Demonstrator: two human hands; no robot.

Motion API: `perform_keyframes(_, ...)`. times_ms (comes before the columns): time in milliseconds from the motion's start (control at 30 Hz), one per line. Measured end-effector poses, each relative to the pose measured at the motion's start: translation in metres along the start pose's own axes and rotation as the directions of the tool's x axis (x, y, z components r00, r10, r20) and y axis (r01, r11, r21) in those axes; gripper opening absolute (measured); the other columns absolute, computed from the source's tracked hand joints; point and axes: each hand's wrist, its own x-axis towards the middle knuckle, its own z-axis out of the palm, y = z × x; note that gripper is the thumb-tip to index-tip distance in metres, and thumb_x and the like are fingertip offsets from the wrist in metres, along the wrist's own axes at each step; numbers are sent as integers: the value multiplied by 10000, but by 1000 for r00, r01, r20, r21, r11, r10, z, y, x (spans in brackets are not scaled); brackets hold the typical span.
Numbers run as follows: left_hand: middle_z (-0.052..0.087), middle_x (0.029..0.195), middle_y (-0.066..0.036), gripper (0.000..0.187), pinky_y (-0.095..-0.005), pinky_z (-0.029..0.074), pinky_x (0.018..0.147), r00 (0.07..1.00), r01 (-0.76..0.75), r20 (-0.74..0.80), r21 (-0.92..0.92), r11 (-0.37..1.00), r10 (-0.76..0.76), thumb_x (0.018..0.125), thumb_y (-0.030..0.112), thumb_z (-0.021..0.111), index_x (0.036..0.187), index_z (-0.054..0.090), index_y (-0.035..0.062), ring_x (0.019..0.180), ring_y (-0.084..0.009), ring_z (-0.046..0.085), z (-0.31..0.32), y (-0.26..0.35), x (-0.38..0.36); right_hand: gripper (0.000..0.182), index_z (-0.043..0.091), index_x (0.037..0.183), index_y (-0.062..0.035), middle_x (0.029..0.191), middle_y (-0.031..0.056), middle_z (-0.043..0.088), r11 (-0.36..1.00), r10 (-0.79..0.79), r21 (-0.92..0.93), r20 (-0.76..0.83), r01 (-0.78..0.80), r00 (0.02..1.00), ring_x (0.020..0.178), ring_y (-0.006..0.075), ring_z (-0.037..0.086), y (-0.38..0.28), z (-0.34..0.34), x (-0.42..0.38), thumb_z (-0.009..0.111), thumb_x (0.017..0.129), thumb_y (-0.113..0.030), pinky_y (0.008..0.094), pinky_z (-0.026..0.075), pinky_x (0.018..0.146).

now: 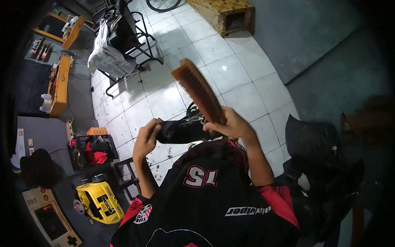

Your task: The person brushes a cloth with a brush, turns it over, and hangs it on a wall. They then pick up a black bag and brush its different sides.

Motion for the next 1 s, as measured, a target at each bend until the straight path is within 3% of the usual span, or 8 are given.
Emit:
perform_keyframes(200,519,675,-139,108,-293,414,582,918,-89,369,-166,982,146,899,78,494,965,538,5,583,-211,472,58,22,16,212,542,985,18,807,116,613,820,-244,-558,-143,125,959,755,225,620,-34,-52,41,624,790,-9,343,484,688)
perform_keyframes(267,501,657,-124,106,-287,401,566,931,-96,336,-158,983,144,900,75,490,961,542,6,576,-184,460,58,41,23,207,521,966,16,866,155,564,559,-631,-777,-174,289,756,818,339,593,-3,-53,76,612,784,-25,389,467,706)
perform_keyframes(333,518,676,-101,115,-273,409,596,982,-51,162,-248,967,93,907,80,489,959,544,-6,617,-145,473,62,41,25,231,496,955,3,878,190,549,605,-428,-795,-378,-51,821,854,385,555,5,-40,78,618,795,-109,408,456,699)
perform_keyframes(433,556,738,-36,148,-235,420,679,998,-65,-28,-371,926,59,929,100,471,947,542,-29,715,-99,504,57,32,24,227,524,924,3,645,25,492,938,-200,-346,-460,33,865,569,134,486,-7,-13,55,619,812,-171,266,392,536)
perform_keyframes(533,549,745,-16,154,-213,413,671,998,-44,-63,-368,929,23,941,99,451,954,544,-23,722,-74,505,43,37,26,365,465,967,-48,636,-51,327,807,-130,523,-294,274,947,505,38,280,10,22,22,444,888,-404,194,237,445)
perform_keyframes(600,568,746,-16,154,-214,417,653,995,-62,-97,-347,936,30,941,98,453,952,547,-24,705,-67,507,39,46,26,430,474,926,-25,605,-33,319,806,-87,547,-268,225,960,494,34,337,26,36,6,362,927,-441,202,277,444)
perform_keyframes(800,576,793,-27,135,-185,403,651,928,-284,-324,-293,913,185,917,36,474,981,556,-49,710,-65,497,15,77,27,543,536,916,2,763,272,588,823,65,-521,-308,-226,949,743,470,549,160,10,5,305,924,-489,466,449,667)
perform_keyframes(1000,542,854,-38,139,-188,376,649,785,-483,-574,-334,809,231,924,76,487,1002,514,-35,739,-68,474,-14,69,14,631,608,1047,5,971,263,612,276,636,-662,-418,-697,649,919,410,599,219,-39,-40,357,881,-549,451,462,770)
